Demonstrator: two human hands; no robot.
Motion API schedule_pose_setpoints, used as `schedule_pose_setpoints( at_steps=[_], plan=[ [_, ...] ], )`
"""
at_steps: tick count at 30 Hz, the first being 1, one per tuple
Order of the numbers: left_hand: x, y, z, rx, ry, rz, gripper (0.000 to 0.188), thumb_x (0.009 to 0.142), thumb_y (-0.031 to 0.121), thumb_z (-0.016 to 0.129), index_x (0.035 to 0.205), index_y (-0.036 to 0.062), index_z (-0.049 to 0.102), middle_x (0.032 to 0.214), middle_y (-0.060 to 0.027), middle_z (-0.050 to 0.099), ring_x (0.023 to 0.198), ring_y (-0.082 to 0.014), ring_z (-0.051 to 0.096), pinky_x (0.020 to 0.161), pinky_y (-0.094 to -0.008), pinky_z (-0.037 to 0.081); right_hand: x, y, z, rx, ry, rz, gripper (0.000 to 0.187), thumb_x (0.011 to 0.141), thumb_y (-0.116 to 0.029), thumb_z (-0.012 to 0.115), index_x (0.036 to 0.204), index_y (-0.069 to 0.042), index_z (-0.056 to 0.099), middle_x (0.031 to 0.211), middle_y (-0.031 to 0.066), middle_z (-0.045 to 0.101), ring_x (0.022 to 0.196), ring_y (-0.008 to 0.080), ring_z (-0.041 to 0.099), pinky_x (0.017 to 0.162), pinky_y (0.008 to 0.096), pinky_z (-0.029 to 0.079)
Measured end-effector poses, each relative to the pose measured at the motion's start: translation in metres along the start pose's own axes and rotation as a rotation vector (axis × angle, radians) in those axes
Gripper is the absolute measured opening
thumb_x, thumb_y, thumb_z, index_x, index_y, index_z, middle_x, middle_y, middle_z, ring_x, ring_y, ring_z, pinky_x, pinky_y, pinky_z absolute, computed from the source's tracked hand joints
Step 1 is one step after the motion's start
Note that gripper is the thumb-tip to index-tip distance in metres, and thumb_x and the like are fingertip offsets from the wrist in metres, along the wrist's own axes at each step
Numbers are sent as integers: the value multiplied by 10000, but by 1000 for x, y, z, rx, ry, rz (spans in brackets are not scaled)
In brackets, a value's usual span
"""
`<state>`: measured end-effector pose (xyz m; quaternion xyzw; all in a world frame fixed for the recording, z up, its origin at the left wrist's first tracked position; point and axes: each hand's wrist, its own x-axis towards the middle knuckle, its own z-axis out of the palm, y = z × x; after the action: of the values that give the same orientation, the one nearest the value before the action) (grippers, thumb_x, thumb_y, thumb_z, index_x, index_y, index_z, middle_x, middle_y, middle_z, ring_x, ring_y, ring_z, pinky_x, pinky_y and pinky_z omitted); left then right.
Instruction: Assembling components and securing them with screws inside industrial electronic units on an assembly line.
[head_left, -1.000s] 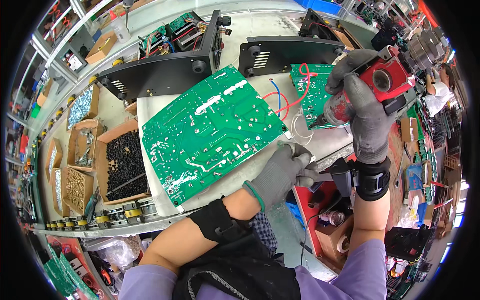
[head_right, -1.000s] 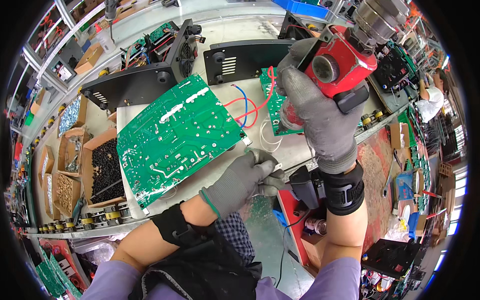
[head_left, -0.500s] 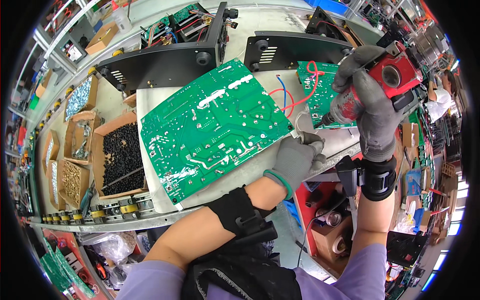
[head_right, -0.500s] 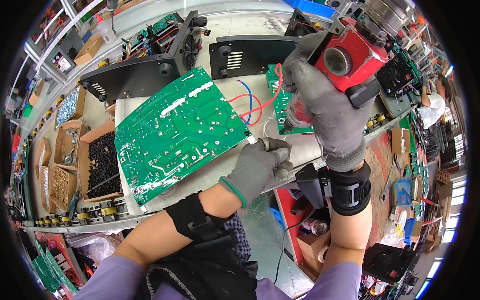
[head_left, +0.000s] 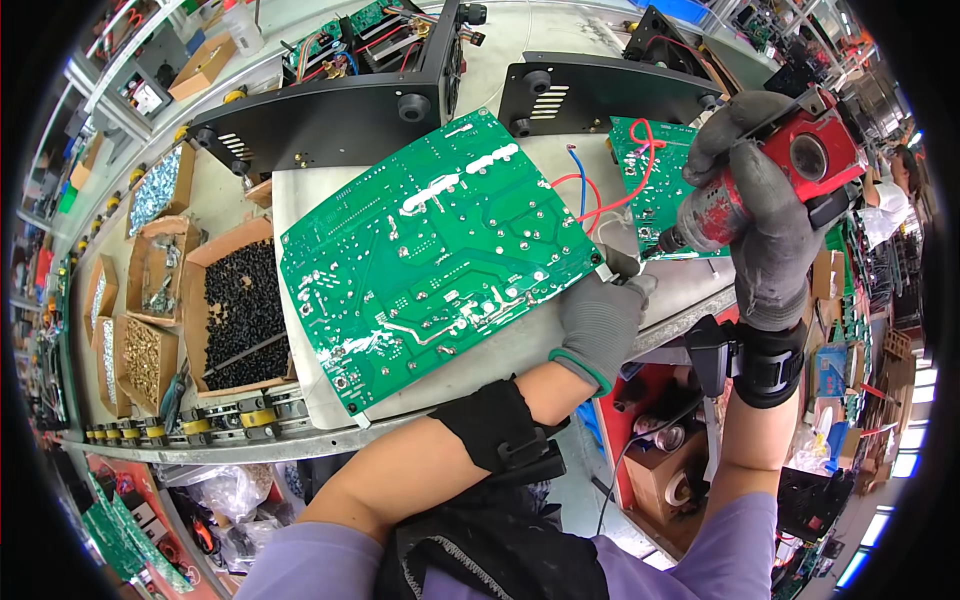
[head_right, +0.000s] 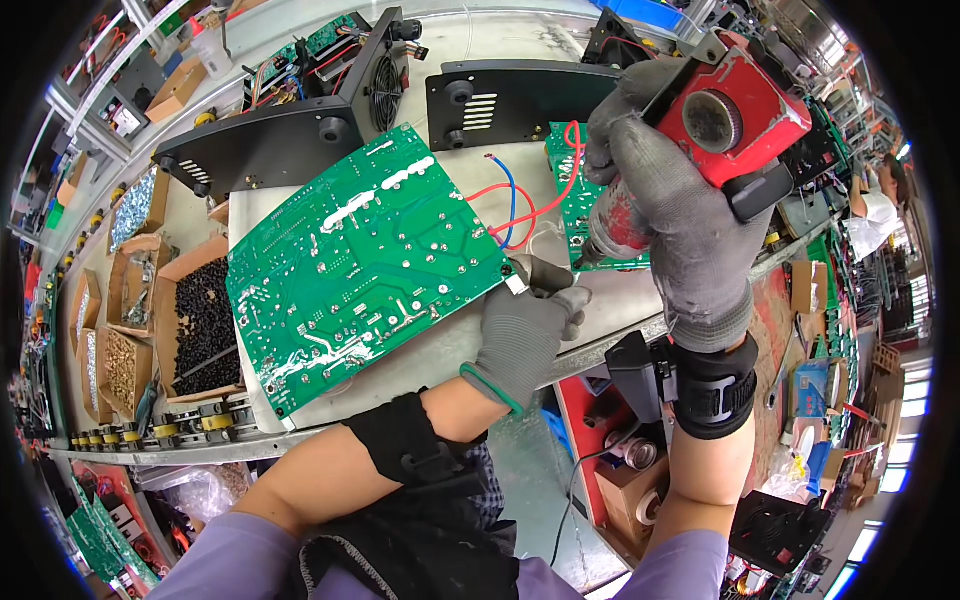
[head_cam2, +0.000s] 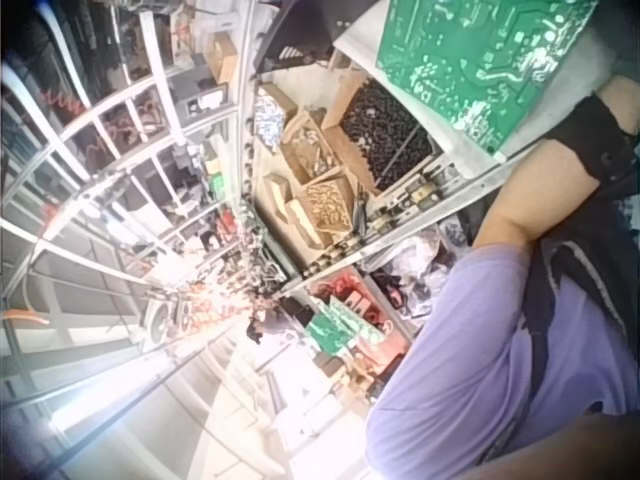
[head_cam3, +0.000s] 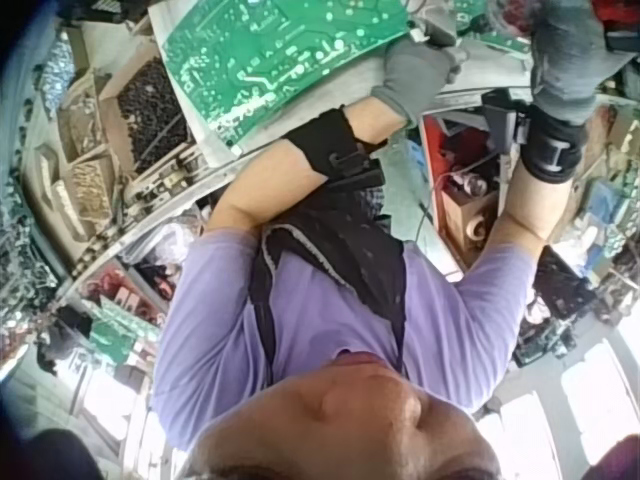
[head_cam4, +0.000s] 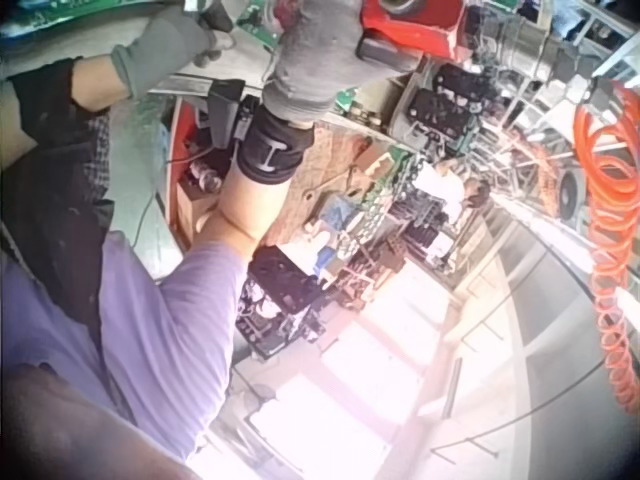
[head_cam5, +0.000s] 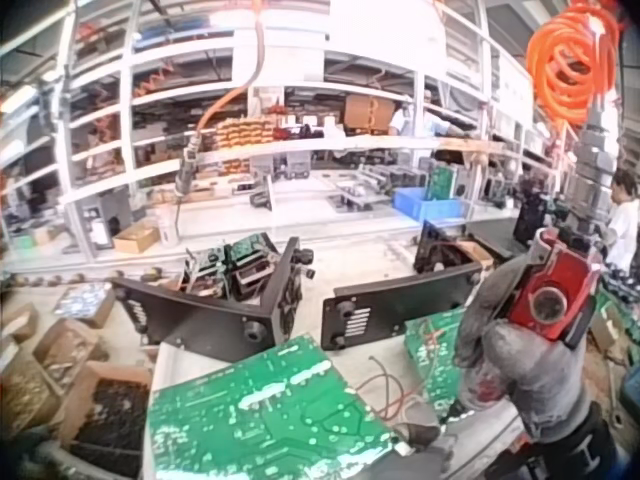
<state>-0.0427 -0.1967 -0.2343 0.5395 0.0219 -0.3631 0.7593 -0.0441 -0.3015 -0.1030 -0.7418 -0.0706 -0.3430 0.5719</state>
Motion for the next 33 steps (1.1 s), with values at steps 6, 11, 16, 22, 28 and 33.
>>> schedule_pose_setpoints(
  at_steps=[6,11,16,22,28,33],
  plan=[
    [1,-8,3,1,48,255,171,861,-41,649,989,-59,536,850,-125,618,703,-162,650,582,-253,549,-1,-1,9,-120,19,15,331,826,-113,566,1122,35,570,831,124,618,713,187,587,636,329,483],
    [-12,1,2,-287,-36,79,110,930,-39,540,1033,-75,524,952,-147,606,778,-194,668,688,-290,602,-5,-3,14,-155,49,15,329,827,-103,569,1126,36,573,852,123,619,726,182,595,635,322,488],
    [-14,12,2,-432,-67,-160,186,958,-18,506,1131,-83,493,998,-138,598,842,-175,656,766,-248,582,-5,-1,14,-148,45,0,337,836,-114,579,1139,34,568,856,122,618,729,182,597,635,317,489],
    [-8,15,-9,-414,-288,-206,204,986,10,468,1175,-61,498,1018,-106,585,862,-129,627,780,-207,557,-5,-3,15,-183,10,-8,384,839,-166,602,1164,35,555,848,122,612,725,179,593,629,312,483],
    [-8,12,7,-423,-112,-185,168,994,13,457,1125,-47,542,1003,-82,574,845,-118,618,763,-205,544,-5,-3,14,-157,-3,17,401,840,-174,610,1174,38,547,849,127,610,728,181,591,635,316,482],
    [-8,14,0,-381,-181,-184,159,984,16,492,1117,-46,552,983,-89,587,851,-123,622,776,-214,541,-5,0,11,-162,-21,-20,405,847,-175,618,1181,39,535,864,132,609,732,183,586,654,319,482]
  ],
)
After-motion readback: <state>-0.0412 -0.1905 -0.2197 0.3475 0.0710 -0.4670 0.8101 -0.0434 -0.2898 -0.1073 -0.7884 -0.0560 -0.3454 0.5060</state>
